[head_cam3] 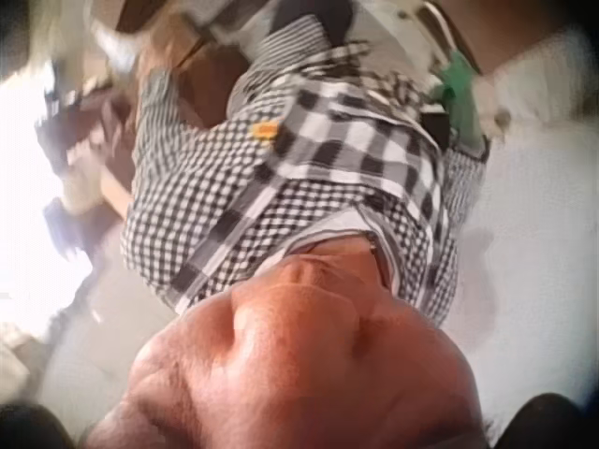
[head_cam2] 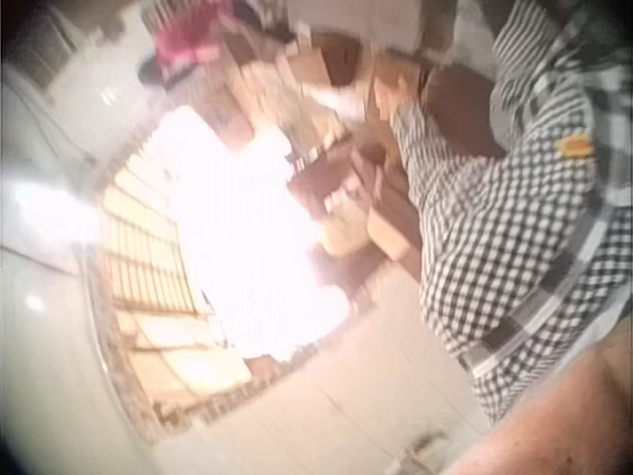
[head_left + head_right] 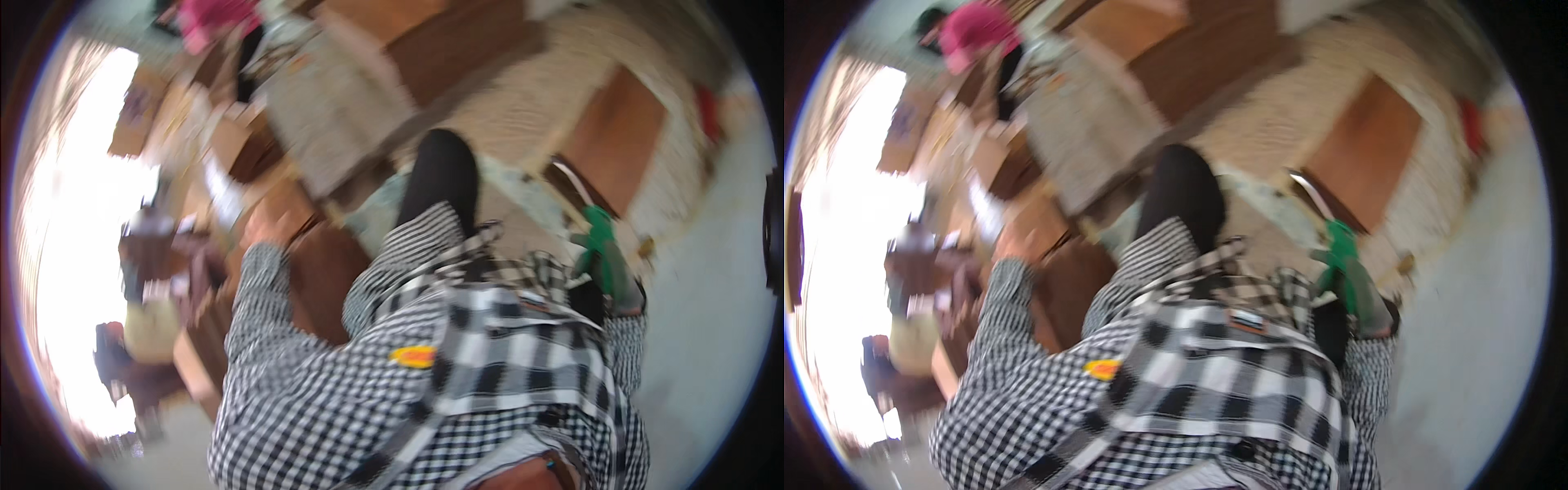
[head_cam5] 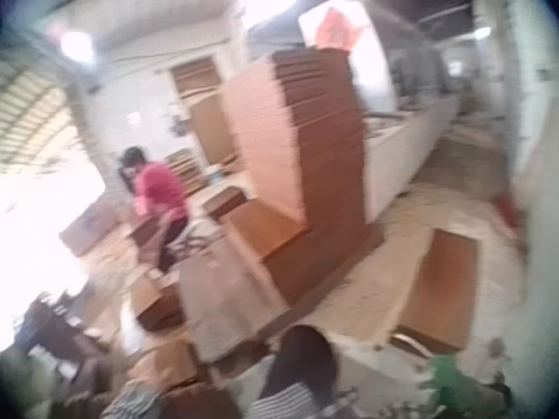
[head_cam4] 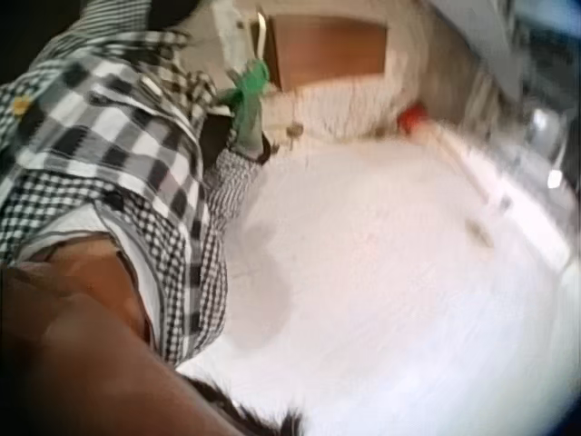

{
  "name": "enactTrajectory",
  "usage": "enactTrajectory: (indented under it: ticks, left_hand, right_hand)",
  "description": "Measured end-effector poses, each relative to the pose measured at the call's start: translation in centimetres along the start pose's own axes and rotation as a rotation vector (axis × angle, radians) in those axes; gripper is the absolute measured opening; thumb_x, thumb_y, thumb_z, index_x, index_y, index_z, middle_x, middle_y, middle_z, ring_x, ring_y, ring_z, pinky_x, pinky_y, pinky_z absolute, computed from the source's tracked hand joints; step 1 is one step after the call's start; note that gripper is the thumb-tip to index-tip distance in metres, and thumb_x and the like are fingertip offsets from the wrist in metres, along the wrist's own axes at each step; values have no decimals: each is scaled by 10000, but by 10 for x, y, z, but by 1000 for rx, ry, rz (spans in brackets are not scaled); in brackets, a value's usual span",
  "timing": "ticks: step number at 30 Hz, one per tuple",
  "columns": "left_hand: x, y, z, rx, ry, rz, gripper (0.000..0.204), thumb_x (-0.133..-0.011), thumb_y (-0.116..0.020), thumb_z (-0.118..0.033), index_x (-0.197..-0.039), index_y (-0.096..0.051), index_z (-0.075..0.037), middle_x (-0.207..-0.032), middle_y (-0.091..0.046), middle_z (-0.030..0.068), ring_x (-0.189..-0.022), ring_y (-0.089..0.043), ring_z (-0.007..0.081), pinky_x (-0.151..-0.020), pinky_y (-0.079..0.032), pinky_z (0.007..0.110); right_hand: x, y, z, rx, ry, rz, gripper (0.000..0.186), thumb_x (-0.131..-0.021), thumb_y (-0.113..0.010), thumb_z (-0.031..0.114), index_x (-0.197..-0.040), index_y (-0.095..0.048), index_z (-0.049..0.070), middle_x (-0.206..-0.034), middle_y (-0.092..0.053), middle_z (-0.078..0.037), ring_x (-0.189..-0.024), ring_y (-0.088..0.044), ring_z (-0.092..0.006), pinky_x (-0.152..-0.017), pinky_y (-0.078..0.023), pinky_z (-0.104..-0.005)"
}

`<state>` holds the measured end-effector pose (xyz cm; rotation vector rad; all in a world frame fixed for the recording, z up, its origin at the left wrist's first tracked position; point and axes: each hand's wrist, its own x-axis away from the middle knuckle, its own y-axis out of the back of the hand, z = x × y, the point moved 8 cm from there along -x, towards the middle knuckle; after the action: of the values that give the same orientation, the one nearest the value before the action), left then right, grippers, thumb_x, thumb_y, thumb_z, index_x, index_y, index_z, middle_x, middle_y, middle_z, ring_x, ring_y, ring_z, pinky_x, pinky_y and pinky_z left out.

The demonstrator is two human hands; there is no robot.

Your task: The person sits on the floor and repeatedly picks up rectangular wooden panels from a stack. They spray each panel with a handheld spray gun, then place it on a growing pile. The process is repeated continuously throughout the clip.

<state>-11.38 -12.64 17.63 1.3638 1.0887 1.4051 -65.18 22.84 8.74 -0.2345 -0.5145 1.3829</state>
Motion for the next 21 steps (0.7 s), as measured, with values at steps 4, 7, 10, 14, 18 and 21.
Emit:
enactTrajectory:
  ticks: [4,7,10,14,18,21]
  left_hand:
    - [-10,-34,74,-186,-29,5,525,-950,-563,-305,-1422,-466,-99,-1426,-496,160,-1306,-485,274,-1093,-388,375]
    - [-1,-72,114,-271,-52,-155,423,-959,-547,-195,-1363,-522,-70,-1356,-551,152,-1243,-537,267,-1050,-435,378]
    - [2,-69,74,-248,-407,-505,340,-969,-531,-85,-1304,-577,-41,-1286,-605,144,-1180,-590,261,-1006,-481,381]
    - [2,-32,-129,603,-558,-431,223,-970,-553,-23,-1166,-646,31,-1151,-665,177,-1071,-641,267,-941,-505,359]
    - [34,-31,-362,1228,-855,157,317,-1001,-569,-100,-1305,-579,-10,-1149,-657,82,-943,-632,137,-786,-513,254]
    - [39,-94,-475,1133,-750,562,372,-1005,-575,-233,-1304,-566,-12,-1134,-639,85,-881,-613,140,-748,-518,276]
  right_hand:
    - [35,15,16,44,-46,-219,710,-1042,-428,520,-1484,-377,-34,-1060,-667,-136,-886,-627,-185,-835,-497,-309]
    - [56,38,21,94,45,-530,651,-1054,-426,492,-1379,-500,-66,-918,-661,-99,-880,-626,-171,-840,-498,-302]
    - [66,24,18,378,-66,-571,615,-1057,-429,474,-1356,-532,-53,-921,-660,-100,-871,-625,-168,-825,-509,-306]
    - [32,-54,25,761,-222,-324,648,-995,-505,547,-1220,-606,-53,-867,-675,-147,-785,-632,-216,-759,-512,-363]
    - [63,15,29,623,-236,-877,661,-997,-449,599,-1087,-630,-31,-690,-552,-34,-633,-551,-177,-618,-481,-391]
    - [63,-19,34,802,-218,-702,636,-988,-464,588,-1117,-631,-12,-838,-674,-145,-756,-659,-265,-692,-519,-402]
